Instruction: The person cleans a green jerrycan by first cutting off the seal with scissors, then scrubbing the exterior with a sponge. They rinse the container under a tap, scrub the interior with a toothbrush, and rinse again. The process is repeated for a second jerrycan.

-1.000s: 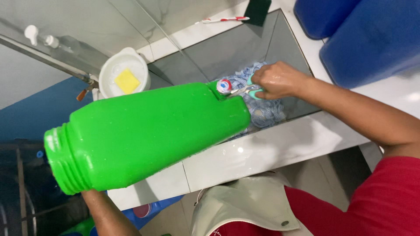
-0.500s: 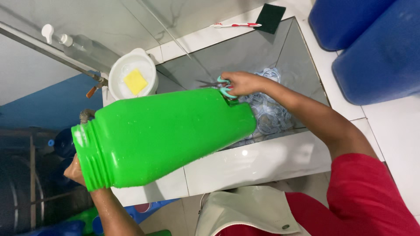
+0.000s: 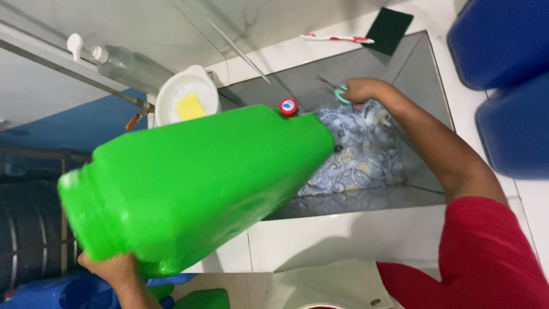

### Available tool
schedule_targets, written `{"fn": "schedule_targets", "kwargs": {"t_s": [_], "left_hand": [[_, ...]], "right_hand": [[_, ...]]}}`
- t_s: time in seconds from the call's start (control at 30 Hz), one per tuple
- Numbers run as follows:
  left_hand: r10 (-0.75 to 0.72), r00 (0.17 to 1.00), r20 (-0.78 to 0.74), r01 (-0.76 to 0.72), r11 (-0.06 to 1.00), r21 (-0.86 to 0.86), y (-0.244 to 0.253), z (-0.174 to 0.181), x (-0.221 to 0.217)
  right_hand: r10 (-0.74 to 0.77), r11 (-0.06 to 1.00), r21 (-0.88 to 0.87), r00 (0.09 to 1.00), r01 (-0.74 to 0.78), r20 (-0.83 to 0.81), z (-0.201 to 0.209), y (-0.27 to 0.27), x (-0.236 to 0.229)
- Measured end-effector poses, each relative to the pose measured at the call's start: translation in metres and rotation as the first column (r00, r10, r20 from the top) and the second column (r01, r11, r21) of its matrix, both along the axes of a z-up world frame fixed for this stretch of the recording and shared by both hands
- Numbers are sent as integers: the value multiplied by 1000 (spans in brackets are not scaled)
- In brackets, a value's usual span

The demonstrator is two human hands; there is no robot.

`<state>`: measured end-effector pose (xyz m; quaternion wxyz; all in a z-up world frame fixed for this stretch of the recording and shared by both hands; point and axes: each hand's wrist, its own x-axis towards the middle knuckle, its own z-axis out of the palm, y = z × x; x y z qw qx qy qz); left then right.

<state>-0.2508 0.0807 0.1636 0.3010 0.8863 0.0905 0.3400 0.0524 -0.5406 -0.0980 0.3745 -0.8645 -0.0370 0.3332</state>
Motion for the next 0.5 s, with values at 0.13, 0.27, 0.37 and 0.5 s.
{"fn": "schedule_targets", "kwargs": {"t_s": [0.13,0.27,0.37,0.5], "left_hand": [[-48,978,-202,34,997,-73,-72,17,16],[83,895,-439,-54,995,78,-129,9,46],[8,887,-461,-38,998,-56,-153,-10,67],[-21,828,-561,36,999,16,-163,-64,91]], "right_hand": [[204,930,-362,719,71,664,3,61,100],[301,895,-443,651,60,697,5,124,159],[445,818,-575,590,40,674,16,145,162],[387,921,-287,691,-262,611,63,168,135]]}}
